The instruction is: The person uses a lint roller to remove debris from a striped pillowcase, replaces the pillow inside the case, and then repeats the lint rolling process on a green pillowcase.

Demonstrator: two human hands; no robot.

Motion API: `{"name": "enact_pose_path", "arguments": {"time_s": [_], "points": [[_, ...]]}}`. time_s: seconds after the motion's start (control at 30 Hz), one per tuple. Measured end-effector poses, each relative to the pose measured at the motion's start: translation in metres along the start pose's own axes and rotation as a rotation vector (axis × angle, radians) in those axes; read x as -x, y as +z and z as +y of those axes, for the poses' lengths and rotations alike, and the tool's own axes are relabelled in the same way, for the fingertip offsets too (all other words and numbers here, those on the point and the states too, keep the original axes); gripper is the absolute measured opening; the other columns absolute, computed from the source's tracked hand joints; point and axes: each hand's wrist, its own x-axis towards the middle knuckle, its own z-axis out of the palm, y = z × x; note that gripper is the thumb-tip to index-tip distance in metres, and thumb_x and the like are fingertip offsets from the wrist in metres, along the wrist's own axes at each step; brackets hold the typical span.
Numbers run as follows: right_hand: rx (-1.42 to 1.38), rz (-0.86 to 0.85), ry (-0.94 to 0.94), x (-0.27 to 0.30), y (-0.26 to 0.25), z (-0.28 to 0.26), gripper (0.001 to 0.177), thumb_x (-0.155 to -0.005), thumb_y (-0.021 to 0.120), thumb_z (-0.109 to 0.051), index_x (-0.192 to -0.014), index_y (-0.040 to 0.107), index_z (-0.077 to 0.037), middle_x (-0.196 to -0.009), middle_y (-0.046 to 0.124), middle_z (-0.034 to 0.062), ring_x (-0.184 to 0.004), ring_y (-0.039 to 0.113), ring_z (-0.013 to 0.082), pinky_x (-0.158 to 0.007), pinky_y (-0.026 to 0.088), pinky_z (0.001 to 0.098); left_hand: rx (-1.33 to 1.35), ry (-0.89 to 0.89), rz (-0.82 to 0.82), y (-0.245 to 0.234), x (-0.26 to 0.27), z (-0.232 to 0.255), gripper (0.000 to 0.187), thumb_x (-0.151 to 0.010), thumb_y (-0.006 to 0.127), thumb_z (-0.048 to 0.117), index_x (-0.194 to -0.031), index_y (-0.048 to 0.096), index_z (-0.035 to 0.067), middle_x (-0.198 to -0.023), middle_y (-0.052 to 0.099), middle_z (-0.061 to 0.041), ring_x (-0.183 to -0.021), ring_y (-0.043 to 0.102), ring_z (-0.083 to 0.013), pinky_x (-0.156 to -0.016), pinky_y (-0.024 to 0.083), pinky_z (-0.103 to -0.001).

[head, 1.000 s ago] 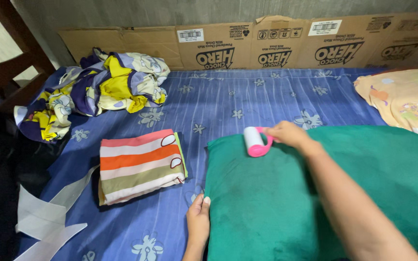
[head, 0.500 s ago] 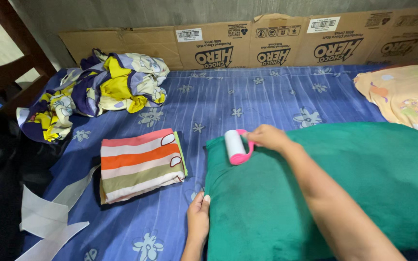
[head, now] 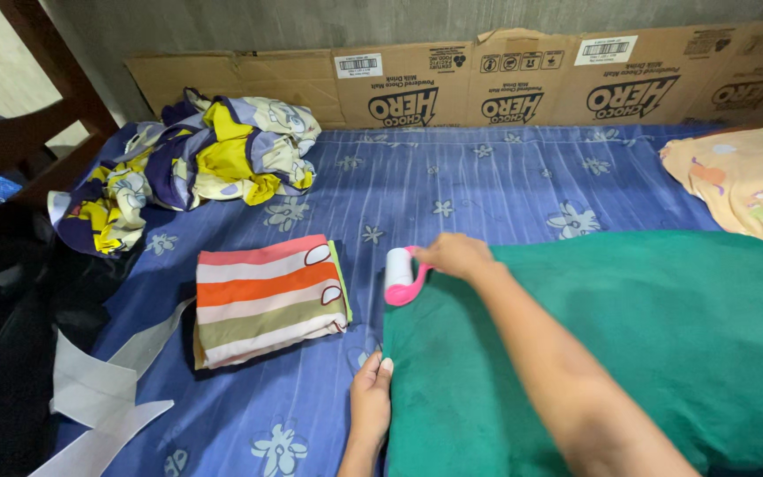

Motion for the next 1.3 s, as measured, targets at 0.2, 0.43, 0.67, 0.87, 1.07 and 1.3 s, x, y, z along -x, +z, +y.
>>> {"name": "enact_pose_path", "arguments": {"time_s": [0.2, 0.43, 0.67, 0.87, 1.07, 1.3], "points": [[0.118, -0.042, -0.215, -0.007, -0.055, 0.157, 0.045, -0.087, 0.052, -0.057, -0.088, 0.076, -0.019, -0.068, 0.071, 0.0096, -0.062, 0.063, 0.0246, -0.066, 0.050, 0.0408, 0.109, -0.029, -0.032, -0.001, -0.002, -0.005, 0.029, -0.102, 0.052, 0.015, -0.117, 0.072, 0.002, -0.102, 0.076, -0.004, -0.090, 0.066, -0.0113, -0.085, 0.052, -0.027], [-0.241, 0.129, -0.086, 0.048, -0.028, 0.054, 0.052, -0.085, 0.061, -0.064, -0.088, 0.080, -0.015, -0.071, 0.072, 0.0014, -0.067, 0.067, 0.0179, -0.068, 0.051, 0.0382, 0.076, 0.009, -0.038, -0.002, -0.003, -0.011, 0.028, -0.101, 0.051, 0.014, -0.118, 0.071, 0.003, -0.103, 0.076, -0.003, -0.092, 0.066, -0.0108, -0.086, 0.052, -0.026], [-0.315, 0.041, -0.072, 0.085, -0.067, 0.090, 0.050, -0.090, 0.063, -0.051, -0.068, 0.067, -0.007, -0.053, 0.056, 0.0028, -0.052, 0.048, 0.0142, -0.054, 0.042, 0.0363, 0.036, 0.023, -0.039, -0.003, -0.002, -0.009, 0.027, -0.102, 0.052, 0.014, -0.115, 0.071, 0.001, -0.101, 0.075, -0.004, -0.091, 0.064, -0.0108, -0.086, 0.051, -0.027], [-0.454, -0.082, -0.103, 0.070, -0.064, 0.105, 0.060, -0.092, 0.066, -0.052, -0.055, 0.056, -0.006, -0.052, 0.046, -0.0020, -0.051, 0.038, 0.0122, -0.050, 0.033, 0.0368, 0.084, -0.009, -0.038, 0.000, -0.002, -0.010, 0.027, -0.102, 0.051, 0.015, -0.114, 0.071, 0.002, -0.099, 0.074, -0.003, -0.089, 0.063, -0.0106, -0.084, 0.051, -0.027], [-0.156, -0.046, -0.145, 0.083, -0.028, 0.003, 0.051, -0.087, 0.063, -0.059, -0.066, 0.073, -0.013, -0.053, 0.058, -0.0066, -0.051, 0.053, 0.0090, -0.055, 0.042, 0.0314, 0.072, 0.010, -0.063, -0.004, -0.004, -0.013, 0.027, -0.103, 0.052, 0.014, -0.114, 0.072, 0.001, -0.098, 0.073, -0.004, -0.088, 0.062, -0.0107, -0.084, 0.050, -0.027], [-0.254, -0.055, -0.135, 0.100, -0.079, 0.135, 0.060, -0.095, 0.062, -0.050, -0.060, 0.063, 0.000, -0.052, 0.049, 0.0023, -0.052, 0.043, 0.0144, -0.053, 0.038, 0.0375, 0.102, 0.035, -0.082, -0.007, -0.010, -0.027, 0.027, -0.103, 0.052, 0.016, -0.114, 0.071, 0.000, -0.103, 0.075, -0.005, -0.092, 0.064, -0.0115, -0.086, 0.050, -0.027]]}}
